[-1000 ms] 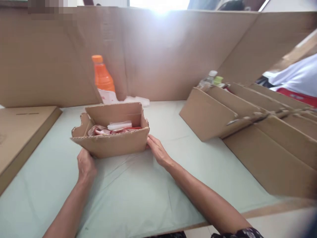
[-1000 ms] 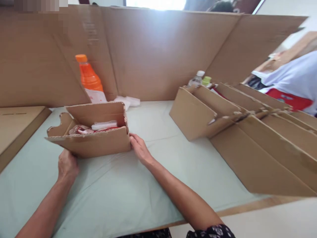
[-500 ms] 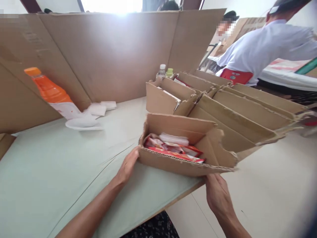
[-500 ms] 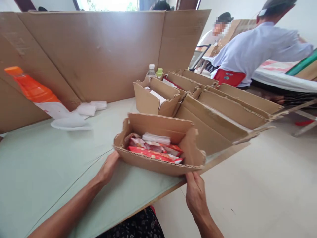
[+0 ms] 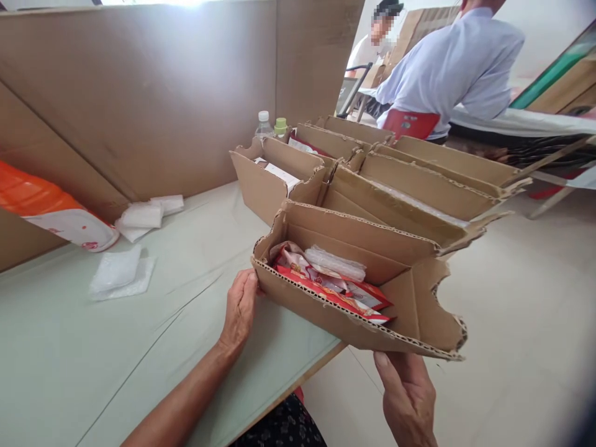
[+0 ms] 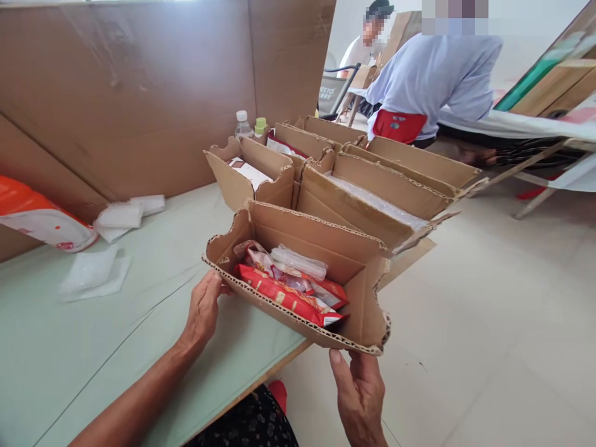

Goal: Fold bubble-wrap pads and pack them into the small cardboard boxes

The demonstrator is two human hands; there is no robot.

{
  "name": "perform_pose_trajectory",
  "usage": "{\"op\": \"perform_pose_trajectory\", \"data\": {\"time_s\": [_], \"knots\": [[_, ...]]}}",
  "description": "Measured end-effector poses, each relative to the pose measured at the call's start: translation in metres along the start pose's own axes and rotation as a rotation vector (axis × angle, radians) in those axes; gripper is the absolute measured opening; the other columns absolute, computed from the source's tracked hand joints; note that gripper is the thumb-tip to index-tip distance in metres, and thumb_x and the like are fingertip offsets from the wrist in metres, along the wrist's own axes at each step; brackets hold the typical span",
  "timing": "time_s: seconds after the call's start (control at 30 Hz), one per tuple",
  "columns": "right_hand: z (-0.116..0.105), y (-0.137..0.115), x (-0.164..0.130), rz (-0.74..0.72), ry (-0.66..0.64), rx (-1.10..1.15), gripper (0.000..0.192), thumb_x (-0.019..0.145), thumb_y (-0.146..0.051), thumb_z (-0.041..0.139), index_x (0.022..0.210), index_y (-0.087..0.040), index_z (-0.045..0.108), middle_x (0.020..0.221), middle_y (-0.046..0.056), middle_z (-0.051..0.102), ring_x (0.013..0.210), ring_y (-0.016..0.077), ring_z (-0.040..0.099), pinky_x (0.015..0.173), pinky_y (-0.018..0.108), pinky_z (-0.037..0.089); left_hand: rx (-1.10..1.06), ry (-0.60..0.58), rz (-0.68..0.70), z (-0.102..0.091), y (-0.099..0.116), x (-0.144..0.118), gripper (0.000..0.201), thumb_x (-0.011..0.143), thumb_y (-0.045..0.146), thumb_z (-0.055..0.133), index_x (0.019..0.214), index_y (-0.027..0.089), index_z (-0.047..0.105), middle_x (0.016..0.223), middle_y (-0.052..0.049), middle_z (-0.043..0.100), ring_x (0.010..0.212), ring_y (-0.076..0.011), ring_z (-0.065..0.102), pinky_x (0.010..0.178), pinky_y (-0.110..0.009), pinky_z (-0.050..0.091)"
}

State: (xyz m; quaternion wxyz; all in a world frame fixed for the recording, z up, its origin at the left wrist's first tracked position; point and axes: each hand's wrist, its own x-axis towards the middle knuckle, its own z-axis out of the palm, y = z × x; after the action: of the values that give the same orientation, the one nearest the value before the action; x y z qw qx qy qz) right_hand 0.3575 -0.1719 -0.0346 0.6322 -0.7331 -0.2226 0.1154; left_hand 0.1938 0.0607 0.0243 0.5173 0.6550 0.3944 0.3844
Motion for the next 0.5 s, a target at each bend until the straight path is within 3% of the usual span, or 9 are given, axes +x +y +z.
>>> {"op": "perform_pose_trajectory", "data": {"time_s": [0.13, 0.27, 0.37, 0.5], "knots": [[0.004, 0.004, -0.007, -0.095, -0.024, -0.08, 0.04, 0.089, -0.043, 0.066, 0.122, -0.021, 0.064, 0.109, 0.01, 0.067, 0.096, 0.0232, 0.067, 0.086, 0.039, 0.056, -0.225, -0.1, -0.049, 0.025, -0.002, 0.03, 0.047, 0.095, 0.055, 0.053, 0.12, 0.017, 0.063, 0.125, -0.012, 0.065, 0.114, -0.0272, 0.062, 0.096, -0.041, 0.052], [0.013, 0.004, -0.012, -0.193, -0.055, -0.137, 0.041, 0.09, -0.037, 0.065, 0.129, -0.023, 0.061, 0.14, 0.014, 0.052, 0.088, 0.0181, 0.066, 0.081, 0.04, 0.059, -0.346, -0.221, 0.02, 0.057, -0.013, 0.029, 0.075, 0.087, 0.058, 0.064, 0.148, 0.021, 0.041, 0.16, -0.015, 0.037, 0.149, -0.0332, 0.035, 0.12, -0.05, 0.036], [0.016, 0.002, -0.008, -0.195, -0.071, -0.206, 0.046, 0.092, -0.038, 0.063, 0.135, -0.024, 0.058, 0.151, 0.016, 0.045, 0.093, 0.0192, 0.066, 0.082, 0.04, 0.059, -0.26, -0.373, 0.102, 0.07, -0.023, 0.013, 0.083, 0.087, 0.056, 0.065, 0.156, 0.023, 0.031, 0.168, -0.014, 0.018, 0.156, -0.0333, 0.019, 0.124, -0.051, 0.029], [0.017, -0.007, 0.006, -0.181, -0.069, -0.327, 0.046, 0.092, -0.044, 0.062, 0.133, -0.022, 0.062, 0.148, 0.015, 0.053, 0.109, 0.0246, 0.063, 0.086, 0.04, 0.057, -0.123, -0.531, 0.129, 0.07, -0.033, 0.01, 0.08, 0.088, 0.051, 0.063, 0.156, 0.021, 0.033, 0.167, -0.016, 0.021, 0.155, -0.0348, 0.021, 0.125, -0.055, 0.025]]}}
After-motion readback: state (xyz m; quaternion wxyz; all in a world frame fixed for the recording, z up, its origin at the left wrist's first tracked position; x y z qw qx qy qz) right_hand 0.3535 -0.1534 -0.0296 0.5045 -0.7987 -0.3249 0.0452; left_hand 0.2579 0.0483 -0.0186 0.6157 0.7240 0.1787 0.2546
